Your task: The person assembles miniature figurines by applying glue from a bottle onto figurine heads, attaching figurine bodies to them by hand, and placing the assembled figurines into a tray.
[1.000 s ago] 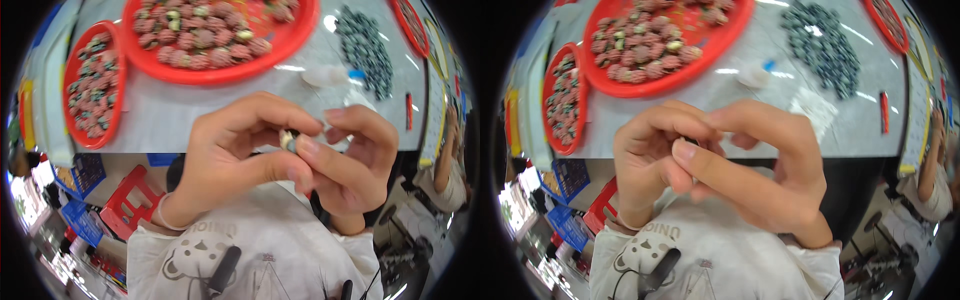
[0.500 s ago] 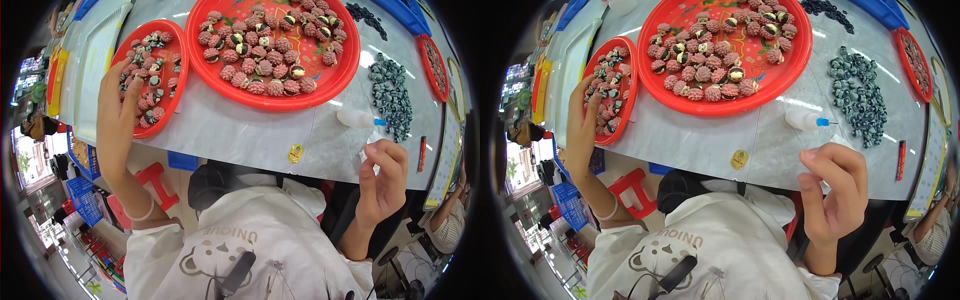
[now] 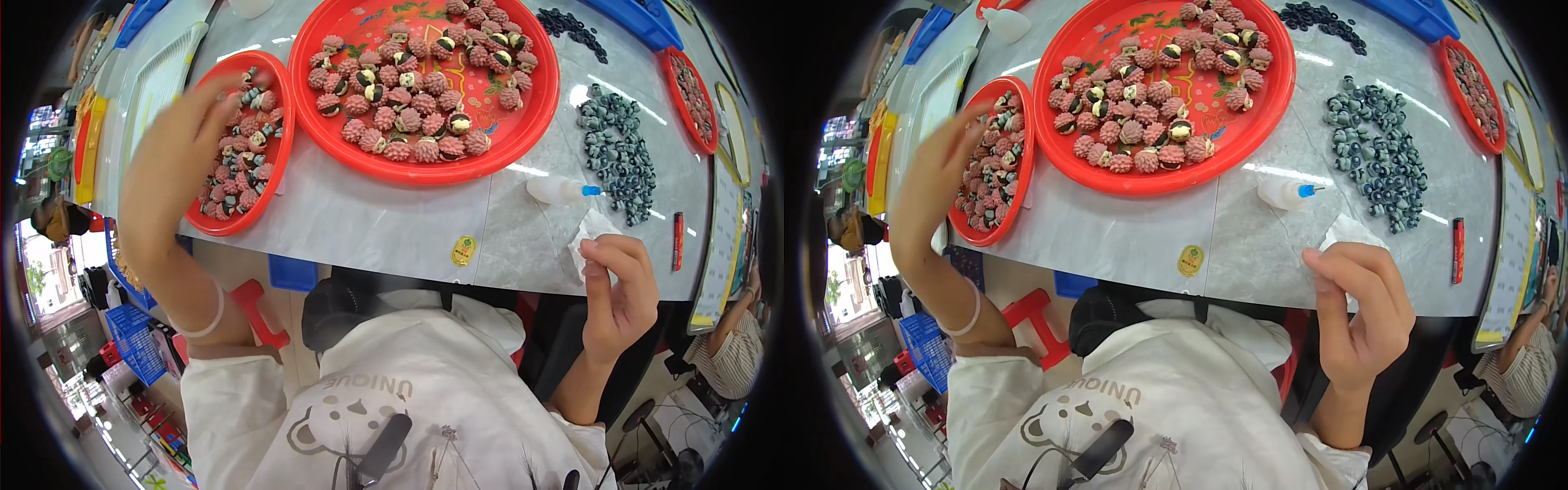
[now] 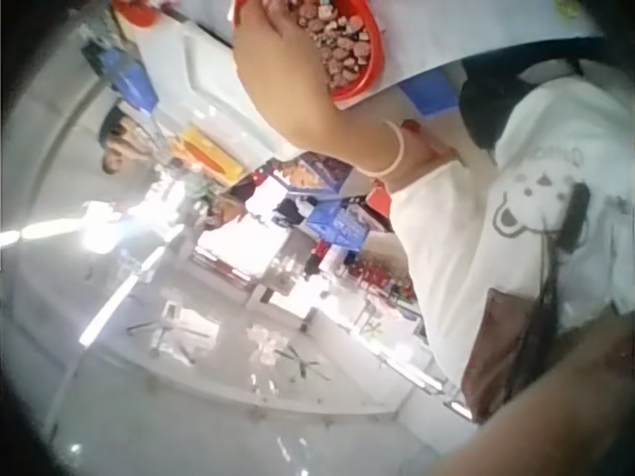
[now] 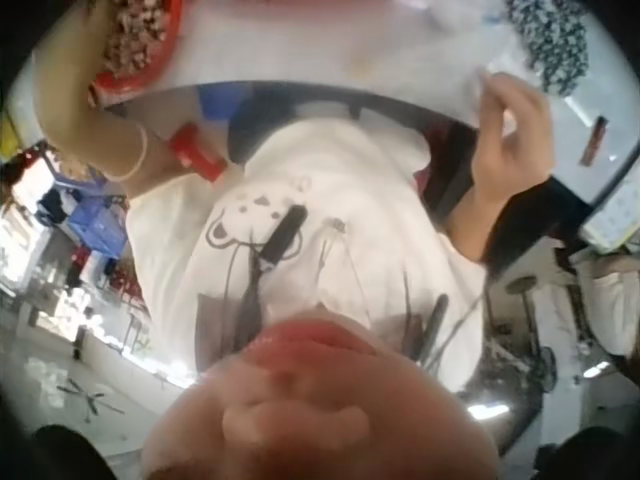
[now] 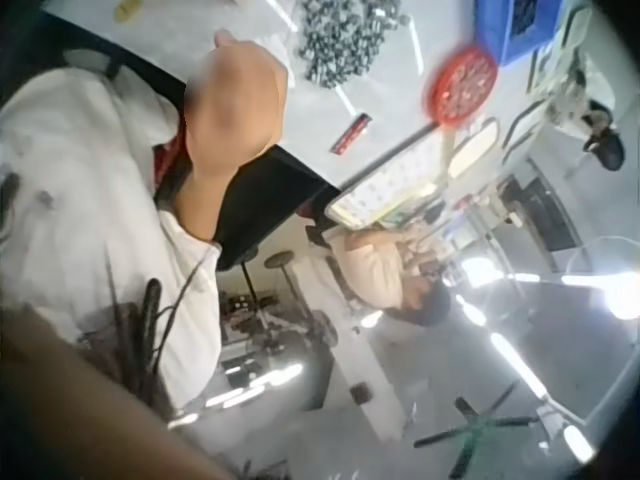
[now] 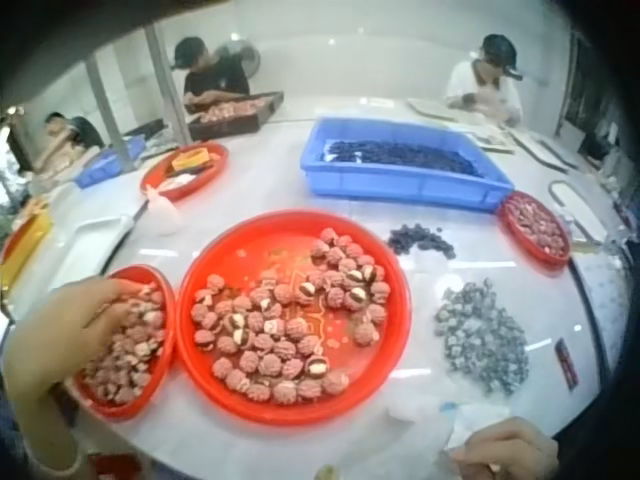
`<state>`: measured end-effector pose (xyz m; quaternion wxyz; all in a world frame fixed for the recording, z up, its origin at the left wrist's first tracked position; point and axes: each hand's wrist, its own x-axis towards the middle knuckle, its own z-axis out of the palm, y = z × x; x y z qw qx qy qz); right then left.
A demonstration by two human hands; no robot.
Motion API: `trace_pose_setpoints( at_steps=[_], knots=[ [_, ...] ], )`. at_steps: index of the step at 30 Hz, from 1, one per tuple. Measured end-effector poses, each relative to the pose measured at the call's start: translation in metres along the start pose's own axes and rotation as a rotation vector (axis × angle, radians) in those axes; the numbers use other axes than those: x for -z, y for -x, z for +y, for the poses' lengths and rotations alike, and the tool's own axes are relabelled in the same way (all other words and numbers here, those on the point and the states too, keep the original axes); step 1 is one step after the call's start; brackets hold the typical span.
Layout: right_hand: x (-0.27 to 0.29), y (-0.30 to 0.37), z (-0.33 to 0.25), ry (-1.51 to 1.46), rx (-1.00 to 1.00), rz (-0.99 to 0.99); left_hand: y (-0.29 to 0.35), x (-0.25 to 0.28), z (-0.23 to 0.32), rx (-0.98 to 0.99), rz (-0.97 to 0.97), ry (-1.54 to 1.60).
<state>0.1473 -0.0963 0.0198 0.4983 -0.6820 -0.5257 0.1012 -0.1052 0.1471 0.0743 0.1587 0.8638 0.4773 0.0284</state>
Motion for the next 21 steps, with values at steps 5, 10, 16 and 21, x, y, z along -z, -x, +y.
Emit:
trace_pose_setpoints(
  at_steps=[5, 10, 16, 21],
  knots=[
    [0.001, -0.001, -0.001, -0.017, 0.063, -0.019, -0.058, -0.048, 0.068, -0.629, 0.16, 0.262],
    [0.012, 0.004, 0.006, 0.025, 0.024, -0.034, -0.068, -0.07, 0.063, -0.599, 0.0, 0.155],
    [0.025, 0.002, 0.017, 0.047, -0.032, -0.013, -0.046, -0.062, 0.072, -0.566, -0.096, 0.308],
    [0.022, -0.007, 0.019, 0.015, -0.033, 0.059, -0.039, -0.061, 0.078, -0.534, -0.157, 0.603]
  ],
)
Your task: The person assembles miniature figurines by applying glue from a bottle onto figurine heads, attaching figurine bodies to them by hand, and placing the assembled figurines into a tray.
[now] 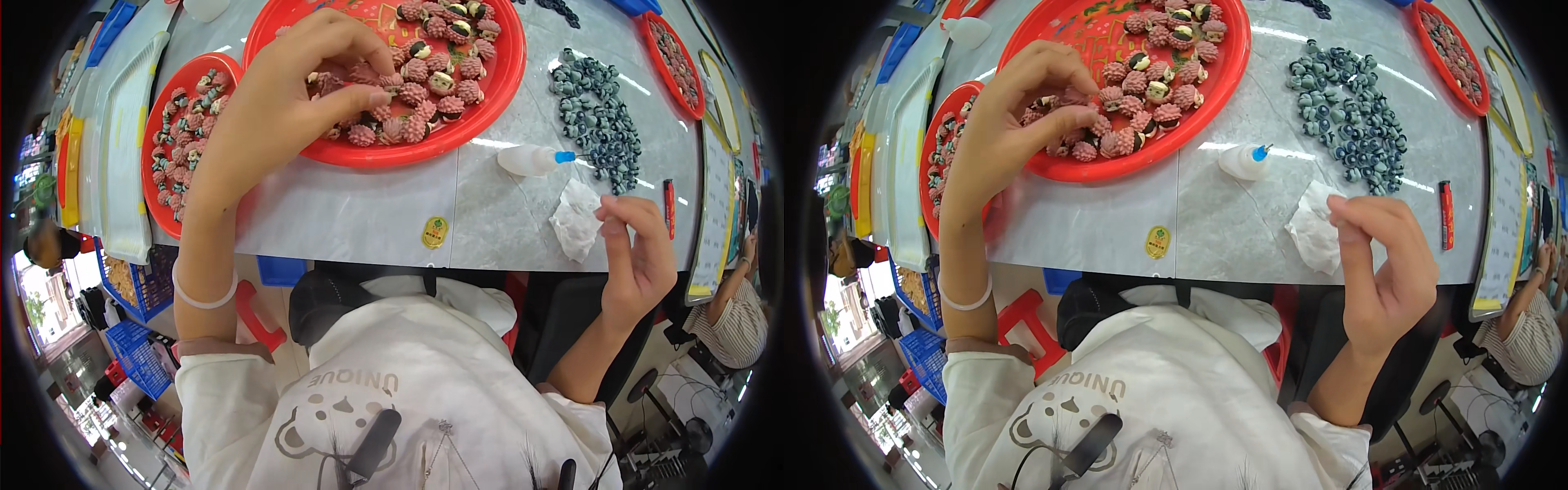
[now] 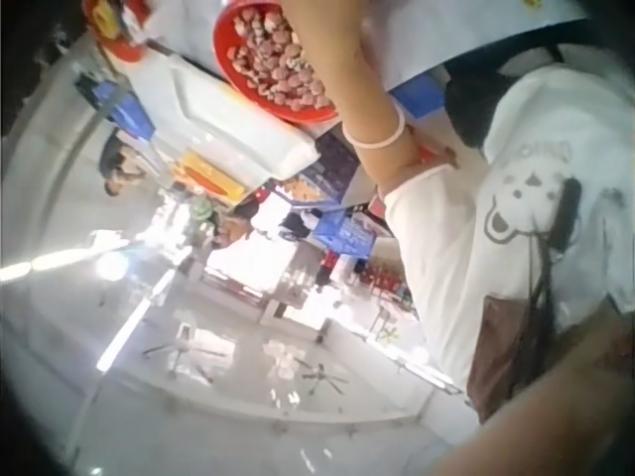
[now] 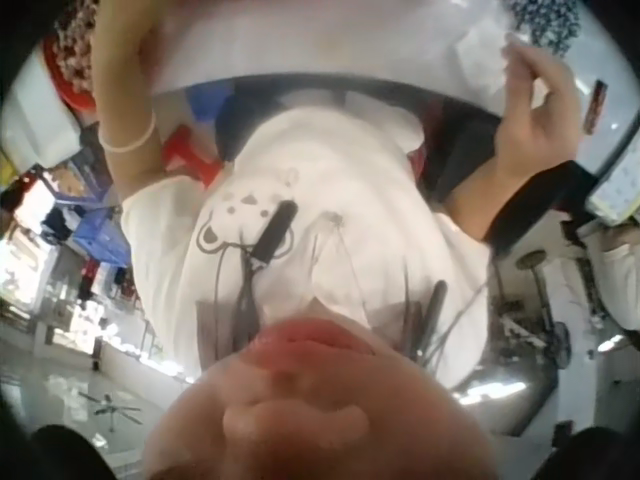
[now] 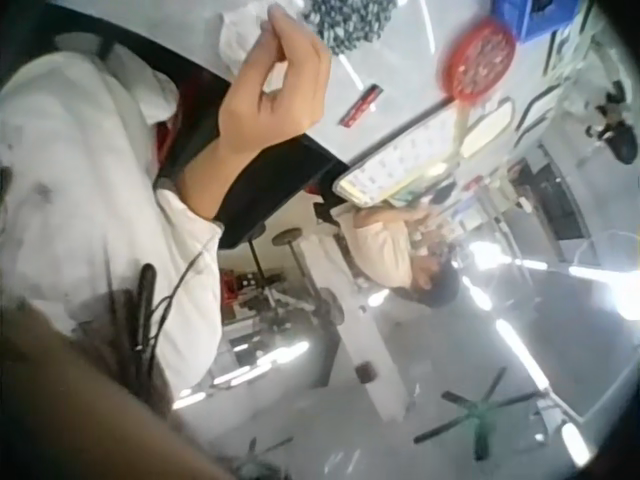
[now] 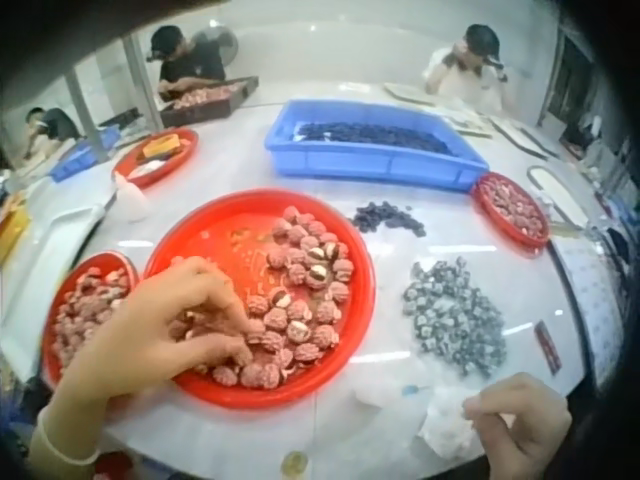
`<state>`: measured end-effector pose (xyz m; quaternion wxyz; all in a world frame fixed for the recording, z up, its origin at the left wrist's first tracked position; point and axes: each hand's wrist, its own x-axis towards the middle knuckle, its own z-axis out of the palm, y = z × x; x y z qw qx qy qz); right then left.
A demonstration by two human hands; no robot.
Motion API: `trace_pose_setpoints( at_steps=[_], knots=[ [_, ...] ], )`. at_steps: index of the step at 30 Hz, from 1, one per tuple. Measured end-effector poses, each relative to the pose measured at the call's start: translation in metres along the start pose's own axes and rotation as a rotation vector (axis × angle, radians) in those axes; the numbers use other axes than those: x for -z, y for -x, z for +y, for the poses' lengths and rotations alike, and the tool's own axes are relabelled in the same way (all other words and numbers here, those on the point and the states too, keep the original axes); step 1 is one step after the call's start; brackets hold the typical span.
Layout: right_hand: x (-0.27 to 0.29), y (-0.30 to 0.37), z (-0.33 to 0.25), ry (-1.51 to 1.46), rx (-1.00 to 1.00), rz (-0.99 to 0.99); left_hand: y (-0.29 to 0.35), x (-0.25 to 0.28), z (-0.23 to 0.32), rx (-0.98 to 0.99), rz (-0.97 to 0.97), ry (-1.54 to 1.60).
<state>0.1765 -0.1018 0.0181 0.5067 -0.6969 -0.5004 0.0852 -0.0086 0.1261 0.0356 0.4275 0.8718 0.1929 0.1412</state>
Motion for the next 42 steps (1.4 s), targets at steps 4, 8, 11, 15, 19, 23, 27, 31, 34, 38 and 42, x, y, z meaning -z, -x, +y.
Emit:
trace_pose_setpoints(
  at_steps=[4, 8, 11, 15, 19, 23, 27, 31, 34, 38, 42],
  knots=[
    [-0.003, -0.007, 0.005, -0.036, 0.03, 0.047, 0.007, -0.003, 0.003, -0.061, 0.099, 0.029],
    [-0.025, -0.015, 0.002, -0.094, -0.104, 0.007, 0.023, -0.02, 0.011, -0.034, 0.179, 0.496],
    [-0.043, -0.016, 0.014, -0.049, -0.042, -0.124, 0.034, -0.041, 0.018, -0.049, 0.192, 0.65],
    [-0.046, -0.022, 0.013, -0.053, 0.043, -0.158, 0.047, -0.07, 0.023, -0.011, 0.233, 0.827],
    [-0.05, -0.02, 0.005, -0.09, -0.043, -0.29, 0.055, -0.09, 0.02, 0.021, 0.241, 1.07],
    [-0.063, -0.011, -0.004, 0.108, -0.018, -0.248, 0.058, -0.1, 0.02, 0.059, 0.228, 1.178],
    [-0.079, -0.004, -0.019, 0.112, -0.144, -0.158, 0.06, -0.101, 0.026, 0.067, 0.261, 1.213],
    [-0.079, -0.004, -0.023, -0.107, -0.331, -0.057, 0.064, -0.101, 0.022, 0.062, 0.268, 1.257],
    [-0.063, -0.001, -0.011, -0.342, -0.295, 0.028, 0.064, -0.1, 0.024, 0.121, 0.301, 1.23],
    [-0.029, -0.001, -0.015, -0.587, -0.518, -0.038, 0.063, -0.106, 0.021, 0.128, 0.286, 1.392],
    [0.004, 0.002, -0.002, -0.387, -0.32, -0.114, 0.057, -0.109, 0.026, 0.131, 0.233, 1.418]
  ],
)
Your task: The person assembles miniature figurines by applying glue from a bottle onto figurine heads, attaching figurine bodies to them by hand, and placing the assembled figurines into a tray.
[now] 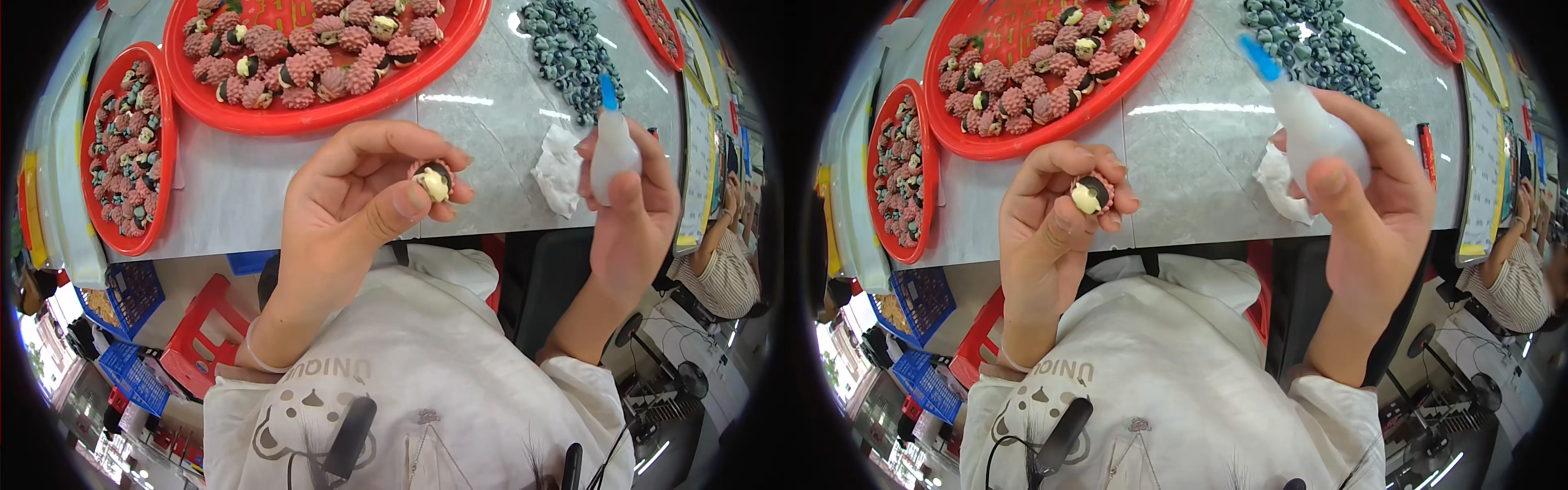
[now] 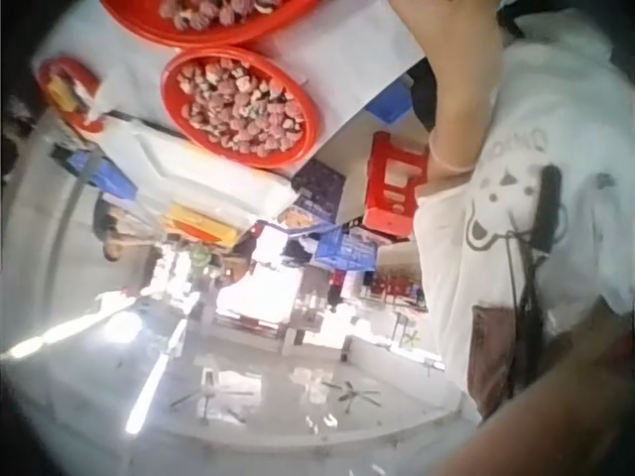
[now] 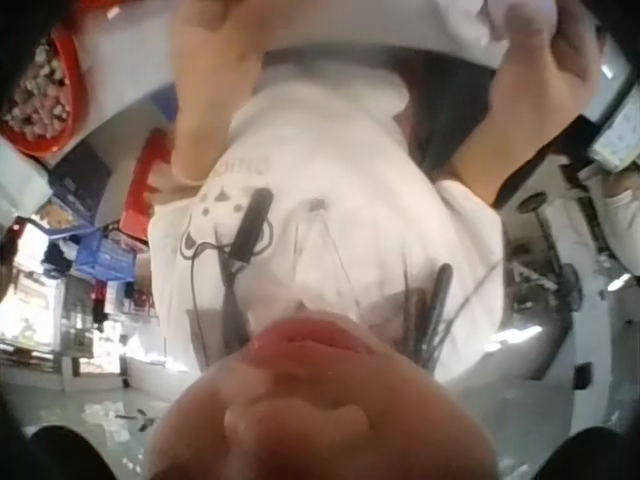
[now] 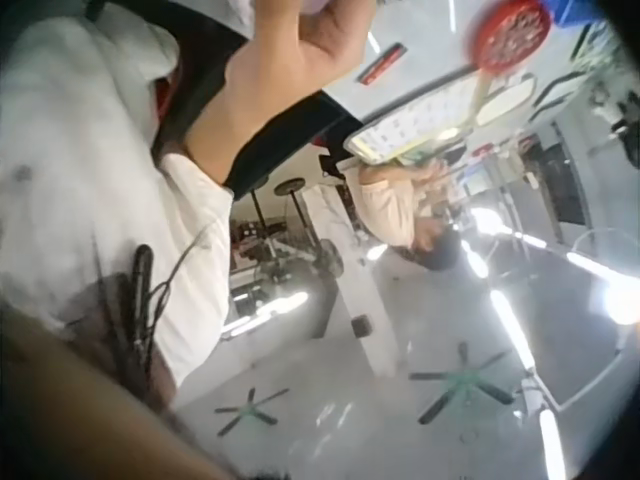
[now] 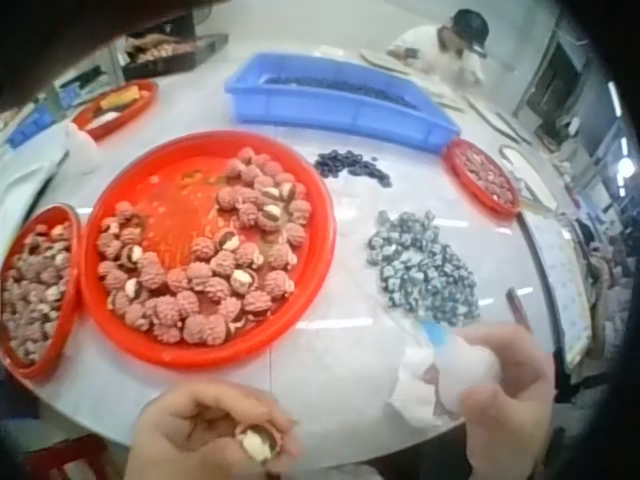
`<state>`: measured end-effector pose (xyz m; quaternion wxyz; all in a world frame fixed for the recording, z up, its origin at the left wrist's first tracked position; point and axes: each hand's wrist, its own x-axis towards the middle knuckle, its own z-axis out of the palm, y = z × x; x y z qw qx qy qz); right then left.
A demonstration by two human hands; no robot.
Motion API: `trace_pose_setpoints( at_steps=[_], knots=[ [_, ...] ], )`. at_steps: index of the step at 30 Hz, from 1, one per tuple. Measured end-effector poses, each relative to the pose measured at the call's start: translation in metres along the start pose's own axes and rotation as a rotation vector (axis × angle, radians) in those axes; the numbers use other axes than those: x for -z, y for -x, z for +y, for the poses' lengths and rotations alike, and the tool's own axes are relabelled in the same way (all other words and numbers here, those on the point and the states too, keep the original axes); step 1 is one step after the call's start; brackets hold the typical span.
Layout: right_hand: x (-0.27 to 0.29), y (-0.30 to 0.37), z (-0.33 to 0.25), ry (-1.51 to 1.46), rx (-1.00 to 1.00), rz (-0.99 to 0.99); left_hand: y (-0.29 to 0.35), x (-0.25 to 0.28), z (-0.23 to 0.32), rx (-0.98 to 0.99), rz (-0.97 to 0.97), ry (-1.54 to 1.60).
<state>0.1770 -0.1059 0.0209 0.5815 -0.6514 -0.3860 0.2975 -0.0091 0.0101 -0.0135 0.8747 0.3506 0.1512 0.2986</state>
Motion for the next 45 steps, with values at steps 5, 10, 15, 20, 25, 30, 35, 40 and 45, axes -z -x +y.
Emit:
trace_pose_setpoints(
  at_steps=[5, 10, 15, 20, 25, 30, 35, 40, 45],
  knots=[
    [0.004, -0.006, -0.007, 0.024, 0.167, -0.069, -0.003, -0.004, -0.004, 0.044, 0.007, -0.181],
    [0.0, -0.005, -0.013, 0.024, 0.193, -0.078, -0.002, -0.006, -0.004, 0.04, 0.012, -0.209],
    [-0.003, -0.005, -0.016, 0.058, 0.124, -0.073, 0.0, -0.01, -0.004, 0.03, 0.021, -0.217],
    [-0.015, 0.003, -0.032, 0.485, 0.455, 0.023, 0.0, -0.008, -0.005, 0.014, 0.025, -0.262],
    [0.005, -0.002, -0.026, 0.488, 0.686, -0.151, -0.001, -0.009, -0.007, 0.009, 0.027, -0.245],
    [0.006, -0.002, -0.032, 0.445, 0.623, -0.212, -0.002, -0.008, -0.007, 0.002, 0.028, -0.233],
    [0.01, 0.003, -0.029, 0.224, 0.442, -0.179, 0.0, -0.008, -0.004, 0.002, 0.047, -0.218],
    [-0.001, -0.006, -0.009, 0.122, 0.297, 0.138, 0.0, -0.016, -0.005, 0.027, 0.041, -0.186],
    [-0.028, -0.034, 0.024, 0.446, 0.325, 0.045, 0.006, -0.012, -0.004, -0.005, 0.032, -0.183]
  ],
)
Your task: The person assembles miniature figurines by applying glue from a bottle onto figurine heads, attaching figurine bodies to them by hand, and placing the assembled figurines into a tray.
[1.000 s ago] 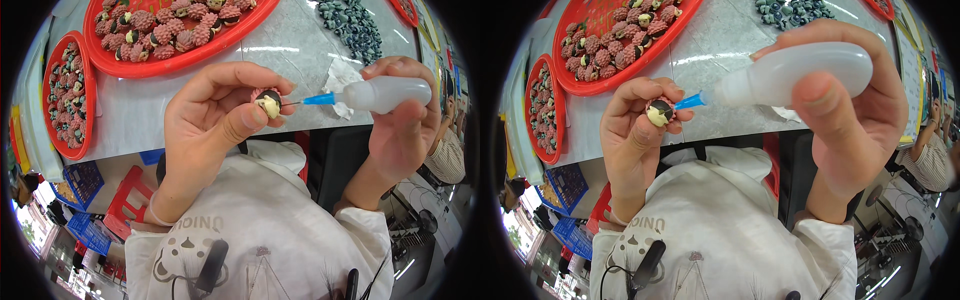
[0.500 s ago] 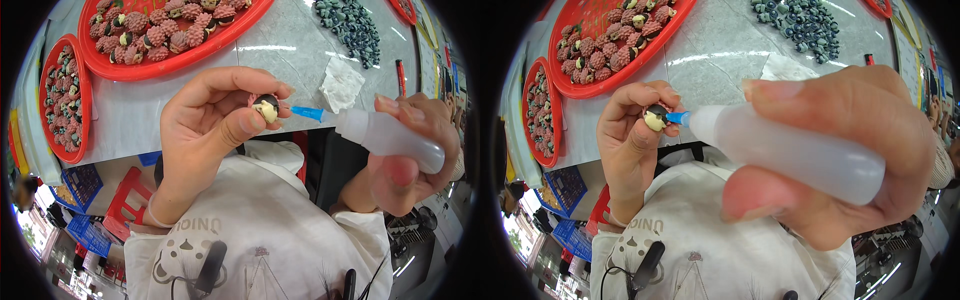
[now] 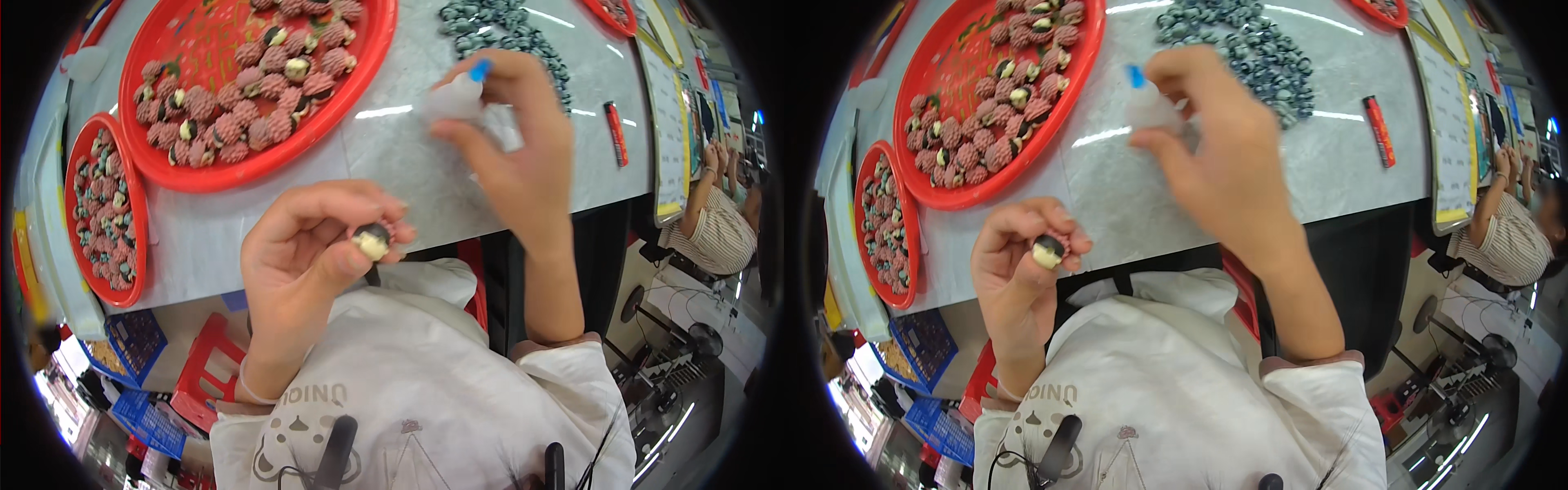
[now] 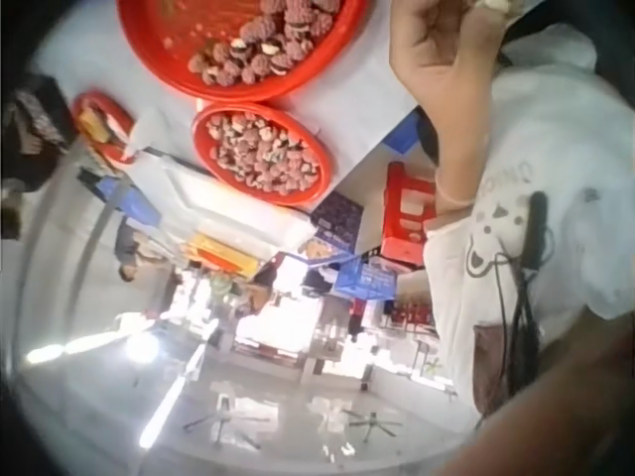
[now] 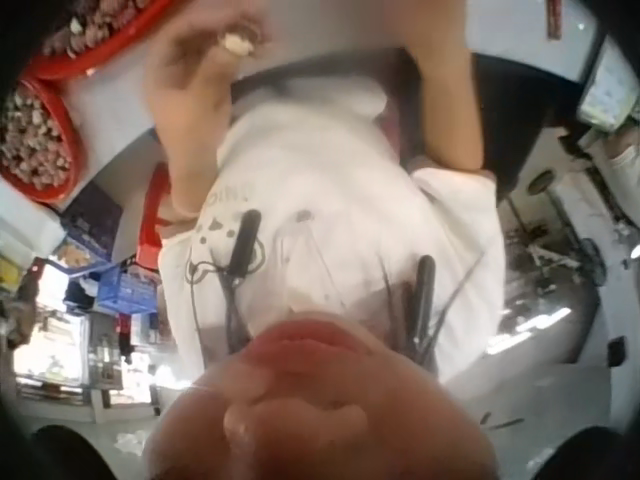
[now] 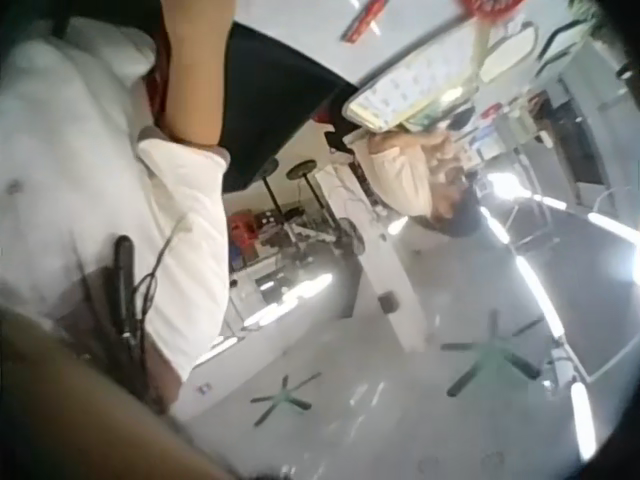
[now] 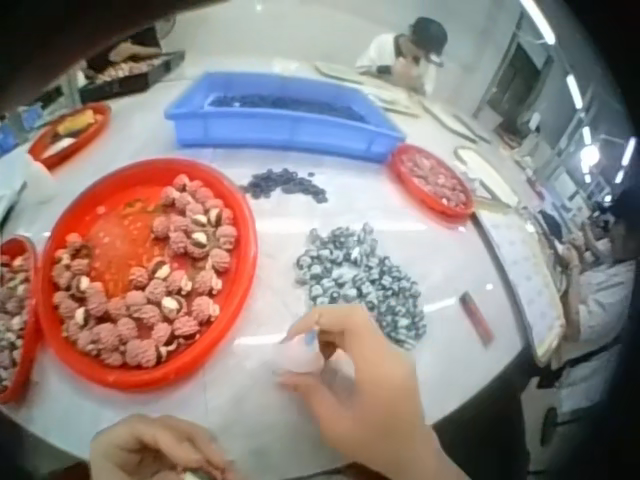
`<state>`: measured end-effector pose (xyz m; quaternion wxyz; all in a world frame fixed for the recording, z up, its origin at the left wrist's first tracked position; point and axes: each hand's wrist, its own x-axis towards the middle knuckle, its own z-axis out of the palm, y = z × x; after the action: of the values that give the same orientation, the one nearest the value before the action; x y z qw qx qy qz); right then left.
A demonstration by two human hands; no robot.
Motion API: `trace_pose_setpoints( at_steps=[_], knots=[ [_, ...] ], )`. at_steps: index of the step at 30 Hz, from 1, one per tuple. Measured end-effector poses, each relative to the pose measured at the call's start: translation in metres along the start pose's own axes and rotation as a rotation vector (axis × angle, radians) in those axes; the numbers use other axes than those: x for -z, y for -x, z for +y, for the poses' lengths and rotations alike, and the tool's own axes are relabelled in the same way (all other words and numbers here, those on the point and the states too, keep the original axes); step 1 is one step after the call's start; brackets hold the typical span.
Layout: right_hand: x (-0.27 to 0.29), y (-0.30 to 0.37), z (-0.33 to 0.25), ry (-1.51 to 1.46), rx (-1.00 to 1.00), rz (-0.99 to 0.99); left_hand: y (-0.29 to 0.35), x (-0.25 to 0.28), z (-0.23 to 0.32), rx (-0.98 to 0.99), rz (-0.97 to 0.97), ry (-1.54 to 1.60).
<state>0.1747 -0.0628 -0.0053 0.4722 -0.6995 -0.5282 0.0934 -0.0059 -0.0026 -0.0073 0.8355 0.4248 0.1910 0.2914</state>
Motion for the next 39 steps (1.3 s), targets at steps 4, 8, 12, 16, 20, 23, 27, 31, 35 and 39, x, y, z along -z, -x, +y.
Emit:
trace_pose_setpoints(
  at_steps=[4, 8, 12, 16, 20, 23, 27, 31, 35, 39],
  knots=[
    [0.001, -0.004, 0.005, 0.018, -0.01, -0.113, 0.003, 0.003, 0.001, -0.007, 0.009, -0.036],
    [0.035, -0.021, 0.018, 0.18, 0.075, -0.015, 0.001, 0.008, 0.002, -0.035, -0.001, -0.001],
    [0.031, -0.03, 0.037, 0.423, 0.131, -0.054, -0.004, 0.0, 0.002, -0.036, -0.029, -0.001],
    [0.031, -0.035, 0.032, 0.434, 0.13, -0.117, -0.004, 0.0, 0.005, -0.013, -0.057, 0.01],
    [0.032, -0.036, 0.03, 0.47, 0.137, -0.163, -0.003, 0.003, 0.004, 0.008, -0.01, 0.012],
    [0.044, -0.032, 0.034, 0.163, 0.065, -0.128, -0.003, 0.003, 0.007, 0.021, -0.003, 0.004],
    [0.052, -0.017, 0.013, -0.576, -0.332, -0.006, -0.002, 0.004, 0.007, 0.021, 0.003, 0.007],
    [0.063, 0.0, 0.006, -0.765, -0.371, -0.108, -0.005, 0.0, 0.006, 0.051, -0.028, 0.047],
    [0.06, 0.017, 0.003, -0.919, -0.422, -0.167, -0.006, -0.006, 0.005, 0.073, -0.043, -0.01],
    [0.05, 0.022, -0.008, -1.043, -0.432, -0.273, -0.006, -0.01, 0.003, 0.038, -0.056, 0.009]
  ],
)
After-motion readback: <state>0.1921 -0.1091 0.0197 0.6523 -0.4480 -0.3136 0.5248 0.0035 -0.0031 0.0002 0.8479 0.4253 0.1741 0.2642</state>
